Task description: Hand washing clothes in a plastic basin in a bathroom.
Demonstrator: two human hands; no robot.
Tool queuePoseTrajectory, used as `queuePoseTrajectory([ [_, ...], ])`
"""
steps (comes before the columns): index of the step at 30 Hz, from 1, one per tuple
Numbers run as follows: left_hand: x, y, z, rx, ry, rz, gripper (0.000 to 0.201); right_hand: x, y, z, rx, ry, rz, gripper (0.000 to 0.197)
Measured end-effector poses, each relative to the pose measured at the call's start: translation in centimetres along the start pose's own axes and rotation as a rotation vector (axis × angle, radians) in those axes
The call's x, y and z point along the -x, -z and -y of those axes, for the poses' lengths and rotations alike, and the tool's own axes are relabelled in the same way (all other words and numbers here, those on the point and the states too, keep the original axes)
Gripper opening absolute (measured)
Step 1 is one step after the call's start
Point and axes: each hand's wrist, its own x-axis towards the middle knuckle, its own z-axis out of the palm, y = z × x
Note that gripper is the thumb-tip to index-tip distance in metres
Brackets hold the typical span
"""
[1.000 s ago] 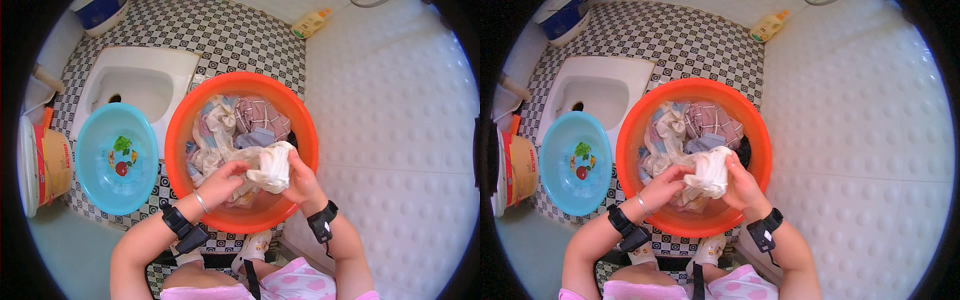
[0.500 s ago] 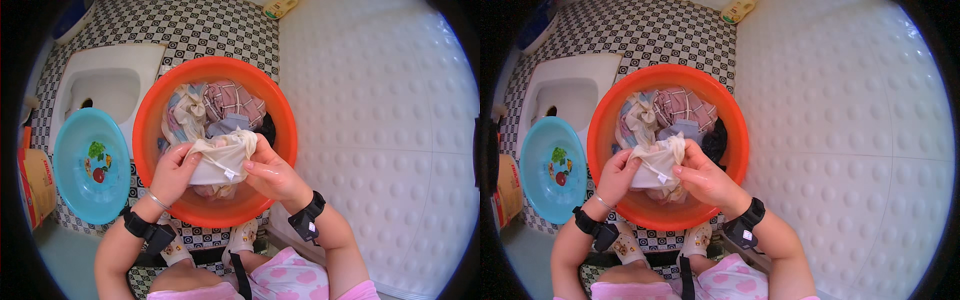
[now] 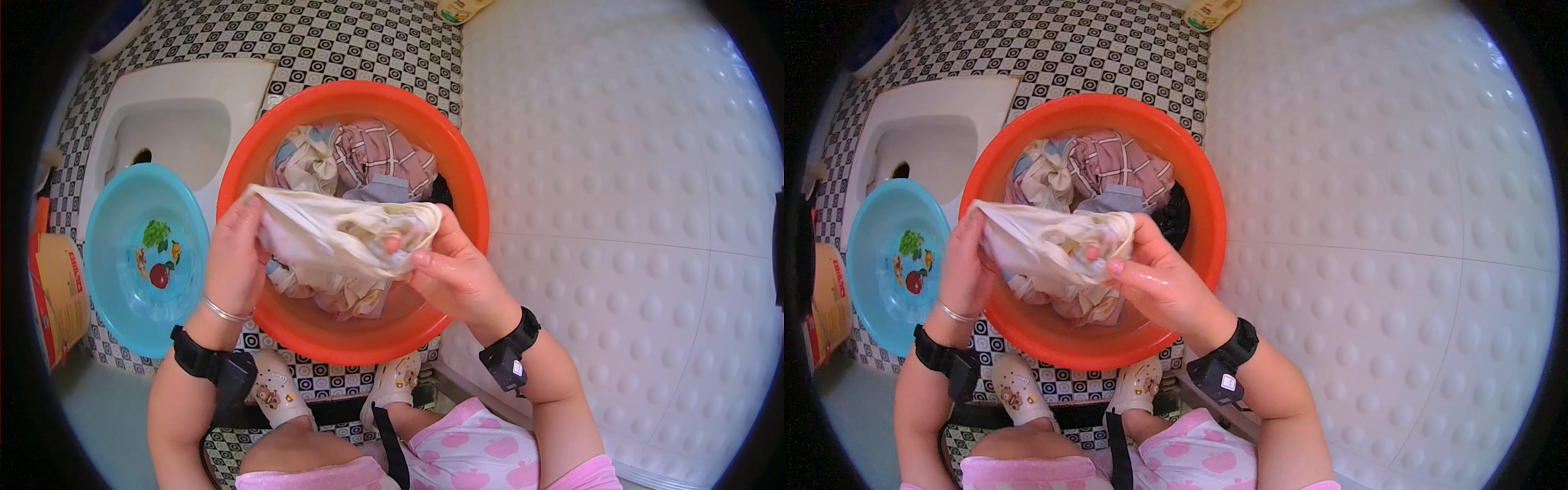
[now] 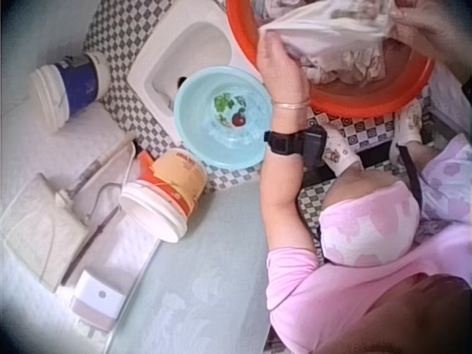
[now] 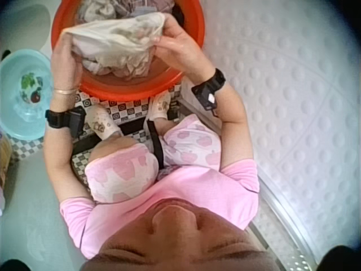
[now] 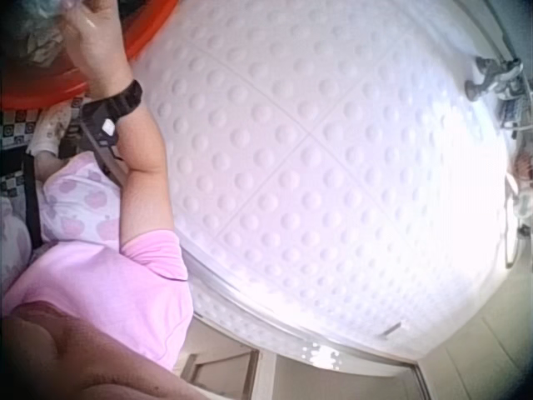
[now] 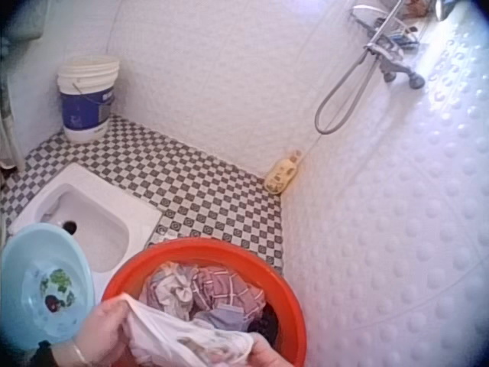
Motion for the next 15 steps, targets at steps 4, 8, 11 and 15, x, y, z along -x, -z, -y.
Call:
queuePoseTrajectory([
  [4,-0.7,2.2,-2.7,0.282,0.117,-0.104,0.039,-0.1,0.2,0.9,0.079,0.017,-0.259,0.027],
  [8,-0.6,3.0,-2.7,0.4,0.173,-0.038,0.039,0.3,4.0,2.0,0.419,0.002,-0.509,0.016],
  [11,0.0,1.5,-2.4,0.347,0.14,-0.006,0.038,0.7,6.4,2.4,0.613,-0.011,-0.658,0.013],
  [15,0.1,1.5,-2.4,0.348,0.129,0.07,0.038,0.6,6.8,2.6,0.583,0.091,-0.731,0.012],
])
